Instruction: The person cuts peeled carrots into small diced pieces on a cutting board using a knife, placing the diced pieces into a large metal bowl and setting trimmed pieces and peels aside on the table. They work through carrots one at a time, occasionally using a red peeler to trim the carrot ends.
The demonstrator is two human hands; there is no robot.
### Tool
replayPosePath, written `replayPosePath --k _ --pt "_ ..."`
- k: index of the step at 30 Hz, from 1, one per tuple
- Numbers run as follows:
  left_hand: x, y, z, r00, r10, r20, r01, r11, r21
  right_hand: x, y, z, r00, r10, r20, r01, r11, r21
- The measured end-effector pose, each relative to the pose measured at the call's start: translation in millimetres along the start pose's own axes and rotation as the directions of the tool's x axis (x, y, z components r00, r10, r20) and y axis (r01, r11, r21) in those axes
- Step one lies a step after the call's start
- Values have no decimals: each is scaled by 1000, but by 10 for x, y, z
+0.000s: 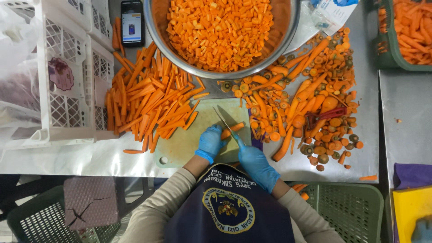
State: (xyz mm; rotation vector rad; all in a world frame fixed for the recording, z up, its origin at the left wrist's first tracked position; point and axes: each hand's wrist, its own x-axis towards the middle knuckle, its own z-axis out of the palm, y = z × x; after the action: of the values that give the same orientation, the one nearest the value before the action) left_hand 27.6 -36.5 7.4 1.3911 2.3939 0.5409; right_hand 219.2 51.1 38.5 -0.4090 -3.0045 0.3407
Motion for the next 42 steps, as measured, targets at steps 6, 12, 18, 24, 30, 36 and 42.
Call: replayPosePath --k 6,12,18,24,30,36,42 --pt "26 22 -31 999 1 36 -1 1000 2 406 -112 172 1000 -26 -15 25 998 -53" --pt "-82 6 -187 968 127 -218 -163 974 -158 472 23 89 893 405 195 -449 836 316" --pt "-152 12 -239 977 -56 -206 -51 875 -482 156 129 38 898 412 153 -439 824 359" --pt "-137 -27 -113 967 -245 -64 123 675 -728 -100 -7 147 992 -61 -114 45 990 -137" --pt "-62 -108 -12 944 -330 -13 220 659 -719 -9 -199 -14 993 77 -92 -76 997 18" --pt "-14 -142 -57 934 -355 33 289 699 -654 57 -248 -70 994 79 -69 -81 996 -27" --pt "41 -206 -58 926 -367 90 331 673 -661 189 -204 5 997 72 -12 -71 996 55"
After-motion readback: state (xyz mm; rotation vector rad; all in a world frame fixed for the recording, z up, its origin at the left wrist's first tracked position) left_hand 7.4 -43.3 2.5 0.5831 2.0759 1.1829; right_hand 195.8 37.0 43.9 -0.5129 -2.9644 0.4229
